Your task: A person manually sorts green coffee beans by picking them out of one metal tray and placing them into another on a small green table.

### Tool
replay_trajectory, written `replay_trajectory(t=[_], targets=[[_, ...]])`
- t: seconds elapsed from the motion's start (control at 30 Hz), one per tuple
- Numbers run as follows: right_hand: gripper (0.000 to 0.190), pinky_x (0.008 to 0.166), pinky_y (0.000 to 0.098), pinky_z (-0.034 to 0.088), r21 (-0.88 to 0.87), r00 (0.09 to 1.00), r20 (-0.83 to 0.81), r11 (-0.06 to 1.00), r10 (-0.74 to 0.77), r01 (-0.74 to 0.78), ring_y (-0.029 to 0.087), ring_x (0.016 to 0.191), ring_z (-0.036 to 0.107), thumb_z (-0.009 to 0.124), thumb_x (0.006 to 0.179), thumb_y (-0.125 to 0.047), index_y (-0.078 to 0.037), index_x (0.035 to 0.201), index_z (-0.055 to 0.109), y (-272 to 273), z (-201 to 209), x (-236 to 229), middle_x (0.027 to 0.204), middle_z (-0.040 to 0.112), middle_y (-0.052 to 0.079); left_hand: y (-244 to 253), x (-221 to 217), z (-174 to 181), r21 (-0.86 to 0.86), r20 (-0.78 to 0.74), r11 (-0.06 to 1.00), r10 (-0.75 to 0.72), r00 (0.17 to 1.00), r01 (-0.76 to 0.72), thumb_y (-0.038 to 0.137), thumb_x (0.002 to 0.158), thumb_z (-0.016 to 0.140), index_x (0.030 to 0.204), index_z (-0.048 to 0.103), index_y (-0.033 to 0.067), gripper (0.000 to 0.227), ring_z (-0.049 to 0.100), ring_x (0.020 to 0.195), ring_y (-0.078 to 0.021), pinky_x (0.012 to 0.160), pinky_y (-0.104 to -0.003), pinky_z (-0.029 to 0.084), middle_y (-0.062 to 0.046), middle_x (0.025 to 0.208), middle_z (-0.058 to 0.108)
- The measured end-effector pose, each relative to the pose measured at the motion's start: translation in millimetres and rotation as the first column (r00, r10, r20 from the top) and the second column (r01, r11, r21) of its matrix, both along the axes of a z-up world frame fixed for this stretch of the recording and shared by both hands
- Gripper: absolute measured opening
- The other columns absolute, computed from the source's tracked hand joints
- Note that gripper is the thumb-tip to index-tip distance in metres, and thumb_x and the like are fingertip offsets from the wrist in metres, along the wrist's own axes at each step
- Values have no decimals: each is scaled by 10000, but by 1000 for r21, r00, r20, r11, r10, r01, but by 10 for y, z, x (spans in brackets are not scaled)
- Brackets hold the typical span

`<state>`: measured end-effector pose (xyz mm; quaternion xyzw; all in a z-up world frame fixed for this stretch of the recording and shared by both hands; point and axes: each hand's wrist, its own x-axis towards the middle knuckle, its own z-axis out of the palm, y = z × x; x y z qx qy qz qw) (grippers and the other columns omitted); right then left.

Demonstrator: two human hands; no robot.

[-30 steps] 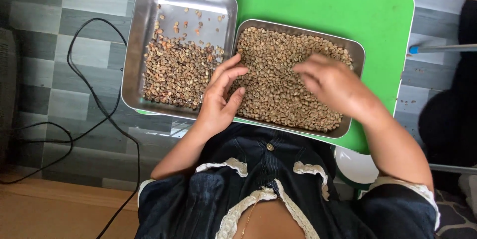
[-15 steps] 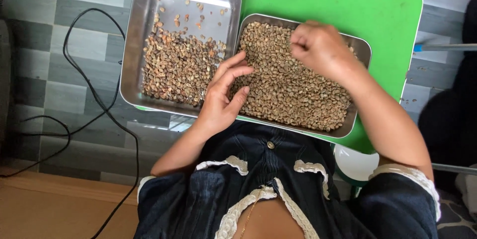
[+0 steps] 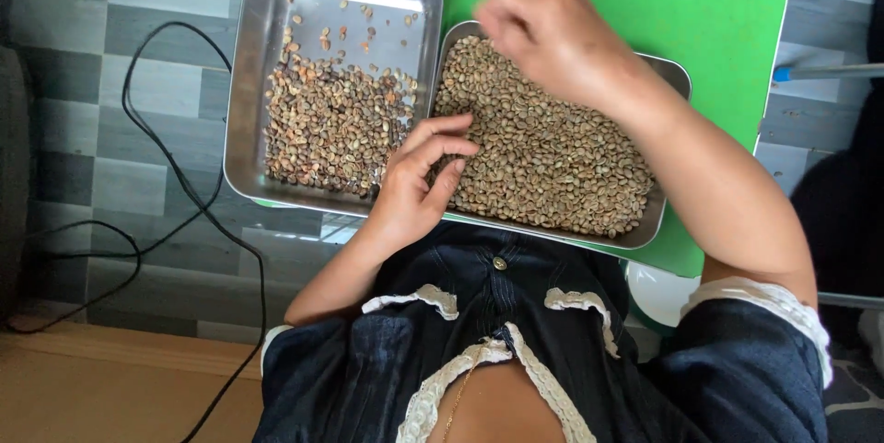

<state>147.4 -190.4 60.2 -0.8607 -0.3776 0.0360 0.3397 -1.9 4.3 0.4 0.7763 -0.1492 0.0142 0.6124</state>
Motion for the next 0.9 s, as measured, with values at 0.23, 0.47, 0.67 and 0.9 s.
replay_trajectory(t=[0.23,0.47,0.67,0.9], targets=[[30,716,337,599,-361,980,-138,929,-144,86,216,724,659,715,901,59,39,897,737,-219,-375,-80,930,683,128,-25,11,-80,-13,-4,1000,14,1000,-14,-135,879,591,1125,658,-4,287,635,878,-173,715,-268,528,-169,1400,564],[167,668,290,650,-493,970,-183,868,-161,52,220,695,656,632,918,121,66,760,633,-112,-214,-75,805,659,167,-12,5,-16,-33,-26,999,33,999,-34,-149,863,564,1080,660,1,280,645,1116,-246,907,-329,545,-163,1379,580],[107,513,296,545,-137,991,-109,986,78,-92,223,592,620,611,866,144,73,933,568,177,111,-61,779,634,164,-12,5,-51,-51,-23,999,15,1000,-16,-190,767,478,800,598,7,233,612,839,-178,664,-256,436,-151,1206,676],[235,782,366,566,-129,993,-24,985,116,-119,257,860,666,650,904,45,25,1134,698,-131,167,-413,1083,682,158,8,-11,-165,-199,-61,976,78,995,-89,-193,738,394,918,473,56,317,620,1206,-269,903,-318,526,-162,1352,534]])
